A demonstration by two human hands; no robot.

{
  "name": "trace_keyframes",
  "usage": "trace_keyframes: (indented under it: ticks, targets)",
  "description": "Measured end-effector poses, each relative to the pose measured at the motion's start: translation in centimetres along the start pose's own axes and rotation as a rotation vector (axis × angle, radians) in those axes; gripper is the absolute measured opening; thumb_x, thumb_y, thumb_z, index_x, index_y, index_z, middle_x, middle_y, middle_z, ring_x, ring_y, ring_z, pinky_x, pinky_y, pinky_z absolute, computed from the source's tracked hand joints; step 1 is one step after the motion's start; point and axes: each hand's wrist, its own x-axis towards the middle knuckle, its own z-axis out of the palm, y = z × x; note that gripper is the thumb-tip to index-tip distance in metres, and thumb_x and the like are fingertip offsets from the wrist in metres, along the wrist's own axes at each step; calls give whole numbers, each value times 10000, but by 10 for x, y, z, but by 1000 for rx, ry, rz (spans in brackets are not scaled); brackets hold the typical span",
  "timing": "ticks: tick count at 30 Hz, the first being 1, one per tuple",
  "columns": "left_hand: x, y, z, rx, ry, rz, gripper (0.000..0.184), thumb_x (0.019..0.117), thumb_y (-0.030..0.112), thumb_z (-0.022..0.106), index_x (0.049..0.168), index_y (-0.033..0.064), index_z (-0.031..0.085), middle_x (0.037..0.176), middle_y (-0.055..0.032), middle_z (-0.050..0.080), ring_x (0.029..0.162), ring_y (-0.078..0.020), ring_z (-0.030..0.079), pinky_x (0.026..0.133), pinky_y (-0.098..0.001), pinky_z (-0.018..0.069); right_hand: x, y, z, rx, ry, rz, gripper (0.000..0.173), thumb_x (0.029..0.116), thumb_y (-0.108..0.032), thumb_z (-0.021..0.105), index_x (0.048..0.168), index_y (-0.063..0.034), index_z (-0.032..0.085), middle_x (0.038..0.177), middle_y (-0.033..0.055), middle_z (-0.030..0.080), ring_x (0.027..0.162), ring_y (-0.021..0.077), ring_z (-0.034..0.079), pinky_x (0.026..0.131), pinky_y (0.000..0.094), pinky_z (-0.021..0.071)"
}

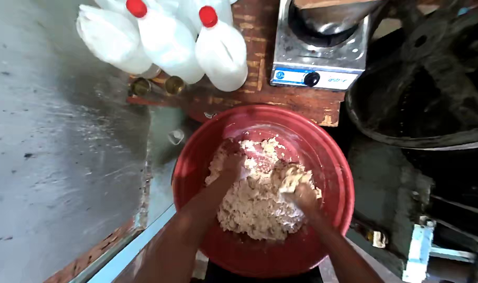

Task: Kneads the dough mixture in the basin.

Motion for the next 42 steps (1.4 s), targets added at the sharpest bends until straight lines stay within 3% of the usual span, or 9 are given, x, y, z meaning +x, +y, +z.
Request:
trace_keyframes:
  ticks: [6,13,16,20,23,29,35,39,42]
  targets:
    - [-49,84,66,-279,-201,71,723,866,666,596,1375,153,604,1244,-182,685,1169,-405,639,959,-677,482,122,-138,-6,-11,251,-28,701,915,-580,640,1310,-1,652,1390,265,598,1311,425,567,1076,627,452]
    - [-109,55,82,-199,5,250,635,888,618,629,1354,186,648,1394,-129,628,1341,-369,534,1145,-644,345,105,-184,69,-328,-22,-796,402,905,-222,683,1305,-185,693,1616,135,414,1407,451,454,1064,728,406]
    - [-117,-2,63,-83,-46,239,808,887,711,574,1541,251,460,1609,-121,419,1489,-449,326,1162,-767,163,105,-128,61,-357,22,-632,584,871,-302,721,1440,-248,602,1629,142,398,1487,439,355,1160,732,267]
    - [-119,-55,12,-154,38,60,931,754,714,732,1555,345,432,1697,-119,227,1543,-476,147,1136,-765,232,47,-63,47,-498,-202,-322,720,857,-478,739,1367,12,604,1476,273,520,1358,477,493,1152,737,279]
    - [-88,-77,16,-317,117,-110,961,694,802,705,1502,323,503,1670,-130,277,1523,-443,243,1099,-715,371,21,-55,29,-522,-215,-315,840,840,-614,705,1381,19,589,1519,265,488,1400,461,465,1148,724,304]
    - [-149,9,62,-350,65,-30,765,861,647,648,1510,269,505,1577,-144,450,1444,-445,400,1058,-703,406,-59,-53,46,-209,-198,-136,879,847,-691,661,1350,28,599,1418,255,571,1346,405,532,1126,600,413]
    - [-202,49,109,-215,37,54,717,940,335,668,1593,316,370,1720,-50,185,1558,-471,109,1133,-805,146,-120,-53,87,-292,-280,-112,746,896,-578,656,1337,23,633,1431,292,558,1405,472,459,1142,641,387]
    - [-118,7,94,-159,-129,129,844,934,238,692,1644,288,238,1740,-40,61,1560,-490,36,1119,-799,207,-49,-80,91,-267,-265,-46,693,918,-364,703,1480,-9,510,1365,295,593,1271,459,580,1056,609,476]
    - [-31,-14,43,-142,-88,161,891,876,334,747,1629,326,270,1736,-26,105,1567,-469,16,1091,-823,209,42,-100,62,-186,-149,-38,669,978,-242,651,1517,76,415,1505,347,457,1436,478,420,1194,568,347]
